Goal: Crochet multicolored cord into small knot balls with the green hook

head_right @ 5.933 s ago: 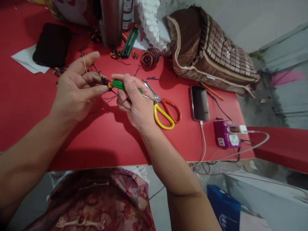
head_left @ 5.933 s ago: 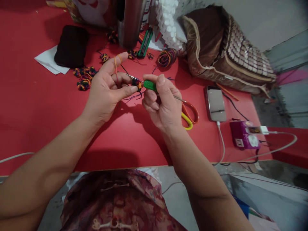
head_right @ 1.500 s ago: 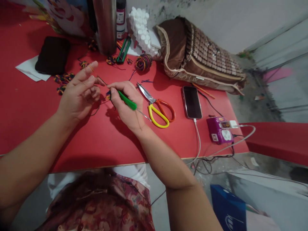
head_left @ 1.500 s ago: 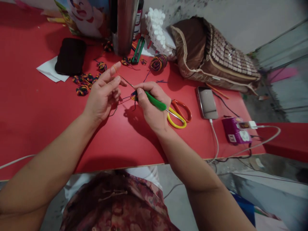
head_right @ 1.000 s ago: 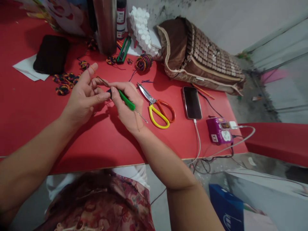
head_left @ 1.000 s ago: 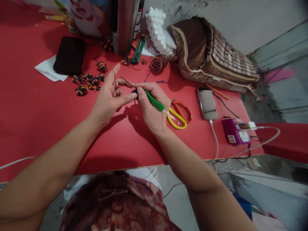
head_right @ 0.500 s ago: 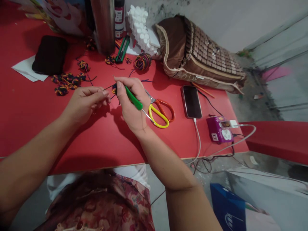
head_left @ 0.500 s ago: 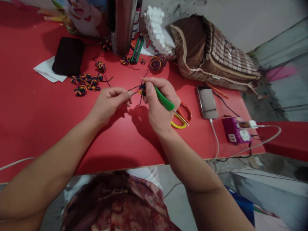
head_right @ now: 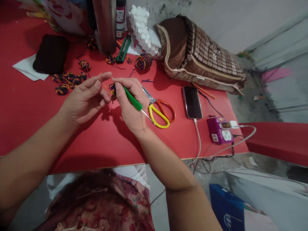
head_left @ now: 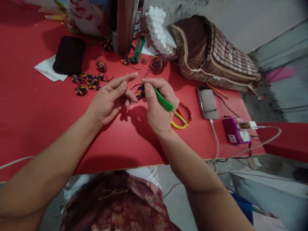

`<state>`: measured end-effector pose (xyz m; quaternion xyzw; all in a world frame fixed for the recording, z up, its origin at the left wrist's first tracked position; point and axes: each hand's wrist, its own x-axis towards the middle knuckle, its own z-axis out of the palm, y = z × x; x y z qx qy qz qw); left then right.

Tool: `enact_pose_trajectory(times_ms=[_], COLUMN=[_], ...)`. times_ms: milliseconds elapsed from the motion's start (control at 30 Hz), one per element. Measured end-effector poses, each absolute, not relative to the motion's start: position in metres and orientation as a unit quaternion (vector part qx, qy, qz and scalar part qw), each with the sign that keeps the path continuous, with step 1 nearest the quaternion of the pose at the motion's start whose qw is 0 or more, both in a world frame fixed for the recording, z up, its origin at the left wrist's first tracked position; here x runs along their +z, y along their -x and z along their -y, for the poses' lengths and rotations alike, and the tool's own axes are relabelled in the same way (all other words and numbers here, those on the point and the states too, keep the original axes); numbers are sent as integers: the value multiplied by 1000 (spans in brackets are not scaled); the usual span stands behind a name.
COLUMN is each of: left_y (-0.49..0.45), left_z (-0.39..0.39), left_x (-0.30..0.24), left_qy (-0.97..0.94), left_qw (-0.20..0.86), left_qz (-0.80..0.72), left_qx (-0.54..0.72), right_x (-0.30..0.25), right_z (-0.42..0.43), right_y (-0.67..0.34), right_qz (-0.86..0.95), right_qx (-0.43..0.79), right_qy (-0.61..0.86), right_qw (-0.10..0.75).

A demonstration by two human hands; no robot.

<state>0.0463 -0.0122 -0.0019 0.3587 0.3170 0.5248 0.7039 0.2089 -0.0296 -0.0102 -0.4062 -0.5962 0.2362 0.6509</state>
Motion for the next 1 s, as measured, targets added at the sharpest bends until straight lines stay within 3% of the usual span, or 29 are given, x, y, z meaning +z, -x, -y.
enact_pose_trajectory(times_ms=[267,467,600,800,1000], left_y=[-46,-40,-36,-32,-29], left_z=[15,4,6,13,14], left_x=[5,-6,-5,5,6], left_qy=[-344,-367,-456,-618,-460], left_qw=[745,673,632,548,698], left_qz=[-285,-322,-357,-338,-314], left_qx=[496,555,516,451,451], right_x=[-13,-9,-5,-7,-22], right_z=[25,31,36,30,10], right_y=[-208,-206,-203,-208,-219], right_qz=[569,591,635,592,580], right_qx=[273,269,235,308,301], right_qy=[386,367,345,332,390], right_qw=[673,666,649,666,649])
